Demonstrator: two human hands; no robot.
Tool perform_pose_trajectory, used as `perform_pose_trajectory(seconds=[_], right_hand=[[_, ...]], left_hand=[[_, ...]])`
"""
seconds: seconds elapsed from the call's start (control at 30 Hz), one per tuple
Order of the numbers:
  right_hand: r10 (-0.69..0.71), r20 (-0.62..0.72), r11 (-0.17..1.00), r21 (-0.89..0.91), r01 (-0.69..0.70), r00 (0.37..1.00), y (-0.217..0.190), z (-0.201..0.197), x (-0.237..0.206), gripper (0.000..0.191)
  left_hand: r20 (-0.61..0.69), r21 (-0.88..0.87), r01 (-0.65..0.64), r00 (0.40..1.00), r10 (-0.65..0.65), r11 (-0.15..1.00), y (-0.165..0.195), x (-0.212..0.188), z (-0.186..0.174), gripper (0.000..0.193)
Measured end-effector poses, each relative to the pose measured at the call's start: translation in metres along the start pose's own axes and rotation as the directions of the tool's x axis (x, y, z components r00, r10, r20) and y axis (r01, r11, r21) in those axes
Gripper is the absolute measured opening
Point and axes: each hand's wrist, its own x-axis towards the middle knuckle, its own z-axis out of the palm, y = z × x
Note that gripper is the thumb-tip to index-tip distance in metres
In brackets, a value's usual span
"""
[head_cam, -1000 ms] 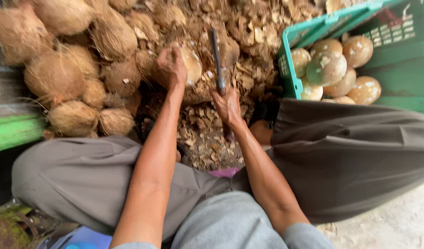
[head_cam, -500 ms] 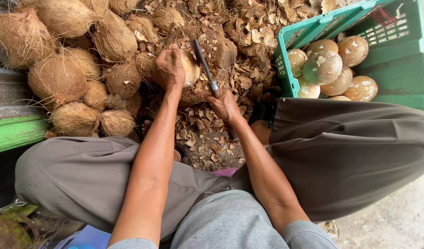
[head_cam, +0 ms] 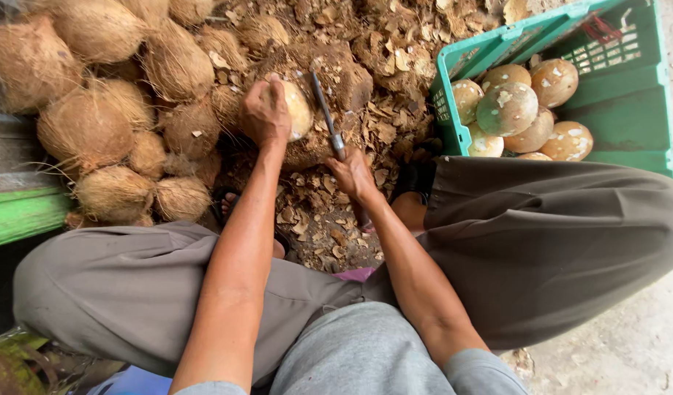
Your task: The person sits on the ground beside a pile of husked coconuts and uses a machete to chop and trim the outer husk off whole coconuts one at a time, rotating each coconut between strikes, and places the finished coconuts into a green plastic crate.
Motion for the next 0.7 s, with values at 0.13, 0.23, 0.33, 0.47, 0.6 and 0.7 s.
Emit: perform_pose_trajectory(seconds=[0.13,0.23,0.33,0.47,0.6,0.7], right_hand=[[-0.031,0.033,0.993,0.114,0.027,0.999,0.000,-0.010,-0.001,0.034],[-0.128,-0.072,0.981,0.139,0.137,0.989,-0.002,-0.019,-0.003,0.029],[-0.166,-0.079,0.972,0.157,0.176,0.983,-0.004,-0.023,-0.003,0.031],[-0.213,-0.068,0.976,0.042,0.216,0.975,-0.008,-0.011,-0.004,0.037],[-0.167,-0.010,0.986,-0.023,0.167,0.986,-0.010,0.005,-0.008,0.039],[-0.126,0.033,0.981,-0.146,0.129,0.992,-0.009,0.010,-0.009,0.027]], left_hand=[[0.078,-0.080,-0.101,0.991,0.108,0.992,-0.004,0.005,-0.010,0.048],[0.198,-0.114,-0.182,0.959,0.202,0.977,-0.016,0.011,-0.030,0.051],[0.290,-0.276,-0.011,0.952,0.094,0.961,-0.037,0.013,-0.053,0.050],[0.154,-0.389,0.062,0.988,-0.002,0.919,-0.057,0.007,-0.063,0.047],[0.077,-0.454,0.134,0.991,-0.111,0.881,-0.058,-0.002,-0.057,0.055],[0.135,-0.253,0.051,0.991,-0.016,0.966,-0.052,-0.001,-0.057,0.063]])
